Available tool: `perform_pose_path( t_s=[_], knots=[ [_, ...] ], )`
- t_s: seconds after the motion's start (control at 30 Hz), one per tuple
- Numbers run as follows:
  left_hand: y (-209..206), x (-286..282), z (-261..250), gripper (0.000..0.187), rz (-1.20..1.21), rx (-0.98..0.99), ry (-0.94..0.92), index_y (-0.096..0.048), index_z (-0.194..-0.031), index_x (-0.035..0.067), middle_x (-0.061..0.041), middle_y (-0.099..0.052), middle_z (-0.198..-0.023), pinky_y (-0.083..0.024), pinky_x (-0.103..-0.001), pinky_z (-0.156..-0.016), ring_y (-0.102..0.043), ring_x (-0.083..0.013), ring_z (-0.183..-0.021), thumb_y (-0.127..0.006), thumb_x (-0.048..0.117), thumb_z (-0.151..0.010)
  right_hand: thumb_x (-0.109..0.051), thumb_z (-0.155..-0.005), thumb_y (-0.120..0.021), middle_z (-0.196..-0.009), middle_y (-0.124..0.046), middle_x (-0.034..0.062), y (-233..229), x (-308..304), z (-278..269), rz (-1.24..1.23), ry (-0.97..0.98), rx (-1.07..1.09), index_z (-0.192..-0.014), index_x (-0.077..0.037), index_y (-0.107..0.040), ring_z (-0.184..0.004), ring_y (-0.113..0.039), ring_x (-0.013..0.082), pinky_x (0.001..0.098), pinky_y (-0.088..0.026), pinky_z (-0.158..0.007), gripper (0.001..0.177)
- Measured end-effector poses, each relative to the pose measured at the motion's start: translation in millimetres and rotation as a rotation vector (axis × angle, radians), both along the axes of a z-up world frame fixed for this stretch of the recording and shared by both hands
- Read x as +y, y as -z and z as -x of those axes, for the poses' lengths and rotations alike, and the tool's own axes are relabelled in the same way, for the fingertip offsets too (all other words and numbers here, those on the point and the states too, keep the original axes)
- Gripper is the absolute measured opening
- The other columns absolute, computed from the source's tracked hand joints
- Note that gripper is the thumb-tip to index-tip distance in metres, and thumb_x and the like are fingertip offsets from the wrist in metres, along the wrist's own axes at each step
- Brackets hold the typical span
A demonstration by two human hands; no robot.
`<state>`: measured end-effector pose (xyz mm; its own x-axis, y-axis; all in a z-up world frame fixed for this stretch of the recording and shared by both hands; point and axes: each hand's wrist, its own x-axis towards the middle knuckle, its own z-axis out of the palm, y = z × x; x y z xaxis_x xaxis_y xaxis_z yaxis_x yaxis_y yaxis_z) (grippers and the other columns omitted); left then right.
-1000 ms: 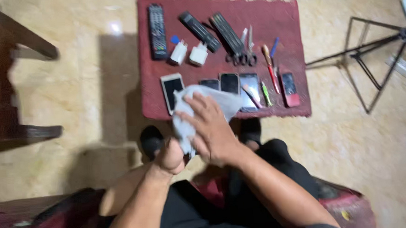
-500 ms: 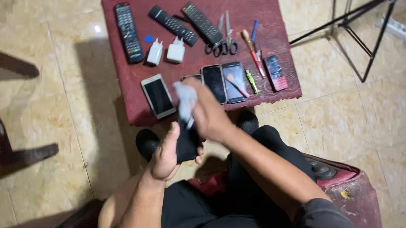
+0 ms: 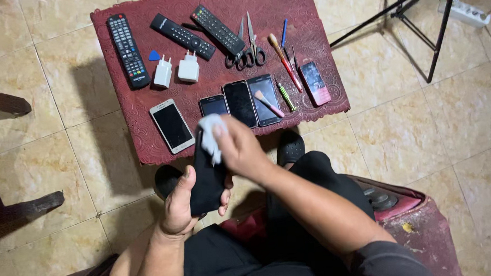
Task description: The person disassembles a white smartphone using a screwdriver, removes the battery, wipes the battery and phone interior with a cloth, then reassembles the phone by inserting the battery and snapping the back cover on. The person also wipes the exterior of another black smartphone with the cloth.
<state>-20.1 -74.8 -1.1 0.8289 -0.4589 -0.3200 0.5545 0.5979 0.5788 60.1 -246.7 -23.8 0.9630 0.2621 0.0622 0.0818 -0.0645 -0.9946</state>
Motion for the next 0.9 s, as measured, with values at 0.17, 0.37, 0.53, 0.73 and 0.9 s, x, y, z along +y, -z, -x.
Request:
perform_pose_path(
  t_s=[0.17,0.37,0.53,0.73,0.9],
  knots=[
    [11.8,2.1,-0.8,0.062,-0.066,-0.064,-0.113,-0.06,-0.126,-0.004,-0.015,-0.068,-0.103,-0.057,-0.036,-0.075,-0.067,-0.0221,-0.088,-0.046,0.053,-0.104,-0.025,-0.112,-0.046,-0.101,-0.065,0.0006,15.1,-8.3,-18.5,-0.199,-0.027,0.18,-0.124,0.0,-0.062,-0.093,-0.058,0.0091,0.0264,-0.05,-0.083,0.033],
    [12.2,-3.4,-3.6,0.077,-0.767,-0.431,-0.16,-0.039,-0.164,-0.001,-0.01,-0.059,-0.107,-0.047,-0.028,-0.076,-0.053,-0.0129,-0.087,-0.062,0.041,-0.103,-0.029,-0.112,-0.049,-0.128,-0.06,0.0061,11.9,-6.7,10.0,-0.109,-0.185,0.023,-0.146,0.0,-0.046,-0.12,-0.056,0.0127,0.0295,-0.046,-0.104,0.046],
    [-6.6,-9.9,-11.6,0.088,-1.104,-0.729,-0.238,-0.025,-0.158,-0.004,-0.012,-0.065,-0.126,-0.054,-0.032,-0.095,-0.066,-0.0189,-0.113,-0.073,0.031,-0.093,-0.026,-0.103,-0.059,-0.127,-0.064,0.0046,1.3,1.1,6.5,-0.245,-0.141,0.231,-0.144,-0.002,-0.051,-0.117,-0.059,0.0125,0.0291,-0.05,-0.102,0.048],
    [21.0,-19.5,-2.5,0.052,-0.324,-0.233,-0.317,-0.047,-0.144,-0.003,-0.012,-0.066,-0.122,-0.056,-0.037,-0.094,-0.065,-0.0204,-0.107,-0.069,0.015,-0.1,-0.006,-0.102,-0.064,-0.121,-0.066,0.0038,5.8,-5.8,-5.8,-0.336,-0.038,0.251,-0.137,-0.001,-0.059,-0.111,-0.059,0.0119,0.0279,-0.048,-0.097,0.036],
    [65.9,-42.8,8.9,0.025,-0.14,0.088,-0.456,-0.059,-0.123,0.0,-0.007,-0.069,-0.121,-0.051,-0.032,-0.101,-0.063,-0.0138,-0.112,-0.061,0.013,-0.102,-0.002,-0.101,-0.063,-0.12,-0.064,0.0022,4.2,5.1,3.4,-0.202,0.036,0.057,-0.137,-0.001,-0.06,-0.11,-0.057,0.0096,0.026,-0.047,-0.098,0.036]
  ],
)
